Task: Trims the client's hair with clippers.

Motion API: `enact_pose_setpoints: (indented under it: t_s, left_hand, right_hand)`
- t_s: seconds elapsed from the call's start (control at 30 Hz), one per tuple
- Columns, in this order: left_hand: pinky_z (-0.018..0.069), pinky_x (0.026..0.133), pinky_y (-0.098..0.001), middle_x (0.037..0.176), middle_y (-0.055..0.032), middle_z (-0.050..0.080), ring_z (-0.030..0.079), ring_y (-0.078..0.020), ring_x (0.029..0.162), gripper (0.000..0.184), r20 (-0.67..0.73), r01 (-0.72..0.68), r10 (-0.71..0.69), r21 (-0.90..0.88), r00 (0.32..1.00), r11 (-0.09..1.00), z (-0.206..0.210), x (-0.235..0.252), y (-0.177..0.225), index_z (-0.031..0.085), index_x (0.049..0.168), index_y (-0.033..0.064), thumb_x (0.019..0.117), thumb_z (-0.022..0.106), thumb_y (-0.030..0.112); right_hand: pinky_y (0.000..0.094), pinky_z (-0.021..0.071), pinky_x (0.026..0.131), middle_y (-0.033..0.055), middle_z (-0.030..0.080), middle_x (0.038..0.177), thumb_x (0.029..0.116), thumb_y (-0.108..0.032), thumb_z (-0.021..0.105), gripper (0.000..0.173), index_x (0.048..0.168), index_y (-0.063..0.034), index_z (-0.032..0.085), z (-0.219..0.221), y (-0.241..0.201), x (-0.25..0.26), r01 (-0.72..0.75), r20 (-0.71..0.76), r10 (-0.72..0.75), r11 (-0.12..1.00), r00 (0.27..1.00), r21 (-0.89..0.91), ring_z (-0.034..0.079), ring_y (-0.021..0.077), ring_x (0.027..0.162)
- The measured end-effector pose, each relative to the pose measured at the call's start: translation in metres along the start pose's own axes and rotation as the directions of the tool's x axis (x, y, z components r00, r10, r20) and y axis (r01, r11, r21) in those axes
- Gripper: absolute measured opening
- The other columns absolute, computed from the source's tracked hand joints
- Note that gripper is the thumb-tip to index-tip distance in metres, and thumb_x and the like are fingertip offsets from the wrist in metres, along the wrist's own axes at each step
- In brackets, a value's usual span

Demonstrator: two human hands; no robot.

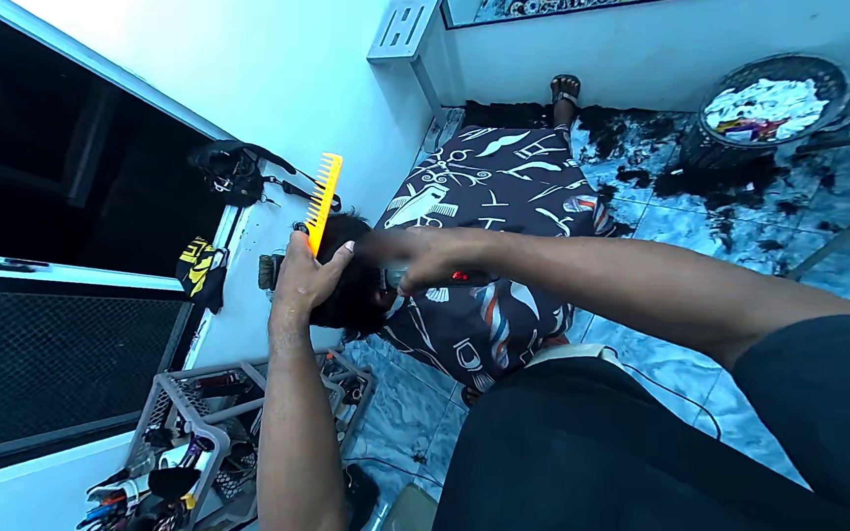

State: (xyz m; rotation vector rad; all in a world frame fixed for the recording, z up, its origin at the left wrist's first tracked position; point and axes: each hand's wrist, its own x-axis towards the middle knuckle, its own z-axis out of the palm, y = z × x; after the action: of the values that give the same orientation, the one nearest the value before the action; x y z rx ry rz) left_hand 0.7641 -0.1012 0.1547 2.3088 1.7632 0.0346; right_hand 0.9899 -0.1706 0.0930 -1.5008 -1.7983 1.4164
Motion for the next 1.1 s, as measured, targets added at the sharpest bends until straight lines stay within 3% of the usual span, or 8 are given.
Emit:
enact_pose_setpoints:
  t_s: [0.17, 0.3, 0.4, 0.63, 0.73, 0.87, 0.97, 1.1]
  left_hand:
    - [0.0513, 0.089, -0.0628, 0.113, -0.023, 0.064, 0.066, -0.0381, 0.105, 0.078, 0.038, 0.019, -0.02, 0.014, 0.999, 1.0, -0.003, 0.012, 0.007, 0.047, 0.131, 0.0029, 0.0886, 0.069, 0.064]
    - [0.0505, 0.091, -0.0639, 0.116, -0.0235, 0.063, 0.065, -0.0386, 0.107, 0.08, 0.049, 0.016, -0.016, -0.008, 0.999, 1.0, -0.005, 0.014, 0.006, 0.046, 0.132, 0.0032, 0.0882, 0.068, 0.066]
    - [0.0509, 0.089, -0.063, 0.115, -0.0226, 0.063, 0.065, -0.0379, 0.106, 0.079, 0.042, 0.012, -0.012, 0.001, 0.999, 1.0, -0.003, 0.015, 0.003, 0.046, 0.131, 0.0033, 0.0883, 0.068, 0.066]
    - [0.0507, 0.09, -0.0632, 0.117, -0.022, 0.062, 0.065, -0.0371, 0.107, 0.079, 0.043, 0.018, -0.019, 0.003, 0.999, 1.0, -0.003, 0.015, 0.001, 0.046, 0.131, 0.0043, 0.0885, 0.067, 0.067]
    - [0.0524, 0.087, -0.061, 0.11, -0.0194, 0.064, 0.066, -0.0338, 0.101, 0.073, 0.039, 0.006, -0.005, -0.04, 0.999, 0.999, -0.002, 0.016, -0.005, 0.048, 0.13, 0.0055, 0.0943, 0.056, 0.069]
    - [0.0523, 0.08, -0.0579, 0.098, -0.0163, 0.063, 0.065, -0.0302, 0.091, 0.07, -0.003, 0.0, 0.0, -0.115, 1.0, 0.993, 0.0, 0.017, -0.004, 0.051, 0.121, 0.0049, 0.0992, 0.041, 0.071]
    - [0.0523, 0.084, -0.06, 0.105, -0.0174, 0.064, 0.066, -0.032, 0.097, 0.072, 0.011, 0.017, -0.016, -0.084, 1.0, 0.996, 0.0, 0.014, -0.005, 0.05, 0.127, 0.006, 0.0962, 0.049, 0.071]
    - [0.0529, 0.086, -0.0609, 0.106, -0.0178, 0.066, 0.068, -0.0322, 0.099, 0.073, 0.02, 0.03, -0.029, -0.072, 0.999, 0.997, -0.001, 0.015, -0.005, 0.048, 0.131, 0.0079, 0.093, 0.057, 0.07]
  right_hand:
    - [0.044, 0.0545, 0.064, 0.0088, 0.067, 0.078, 0.0841, -0.032, 0.082, 0.031, 0.092, -0.0043, 0.07, -0.002, -0.003, 0.008, 0.091, -0.05, -0.084, 0.985, 0.995, 0.149, 0.064, 0.0199, 0.069]
    - [0.0494, 0.0493, 0.062, 0.0093, 0.061, 0.074, 0.0831, -0.029, 0.082, 0.029, 0.085, -0.0049, 0.066, -0.003, -0.003, 0.0, 0.009, 0.008, -0.009, 0.999, 1.0, -0.039, 0.06, 0.0236, 0.067]
    - [0.0463, 0.054, 0.064, 0.0095, 0.066, 0.077, 0.0849, -0.033, 0.082, 0.032, 0.09, -0.0038, 0.07, -0.005, -0.006, 0.008, 0.072, -0.051, -0.067, 0.993, 0.996, 0.098, 0.064, 0.0215, 0.069]
    - [0.0488, 0.0501, 0.06, 0.0087, 0.062, 0.072, 0.0832, -0.032, 0.081, 0.031, 0.084, -0.0051, 0.067, -0.011, -0.01, 0.006, 0.007, -0.027, -0.007, 1.0, 1.0, -0.008, 0.06, 0.0228, 0.066]
    - [0.0443, 0.0534, 0.064, 0.0079, 0.065, 0.078, 0.0849, -0.032, 0.082, 0.031, 0.091, -0.0047, 0.07, -0.012, -0.016, 0.014, 0.134, -0.007, -0.134, 0.991, 0.991, 0.025, 0.063, 0.0195, 0.069]
    - [0.0573, 0.0521, 0.064, 0.0119, 0.064, 0.079, 0.0808, -0.026, 0.081, 0.028, 0.091, -0.0042, 0.067, -0.001, 0.018, 0.013, -0.002, -0.04, -0.006, 0.983, 0.999, -0.183, 0.064, 0.0296, 0.073]
    - [0.0573, 0.0512, 0.061, 0.0113, 0.063, 0.076, 0.0789, -0.033, 0.079, 0.031, 0.088, -0.0063, 0.065, 0.007, 0.037, 0.023, -0.091, -0.074, 0.079, 0.98, 0.994, -0.178, 0.063, 0.0301, 0.071]
    - [0.0509, 0.0506, 0.064, 0.0094, 0.062, 0.076, 0.0832, -0.034, 0.081, 0.032, 0.087, -0.0054, 0.067, 0.001, 0.029, 0.026, 0.021, -0.028, -0.021, 1.0, 0.999, 0.006, 0.061, 0.0241, 0.07]
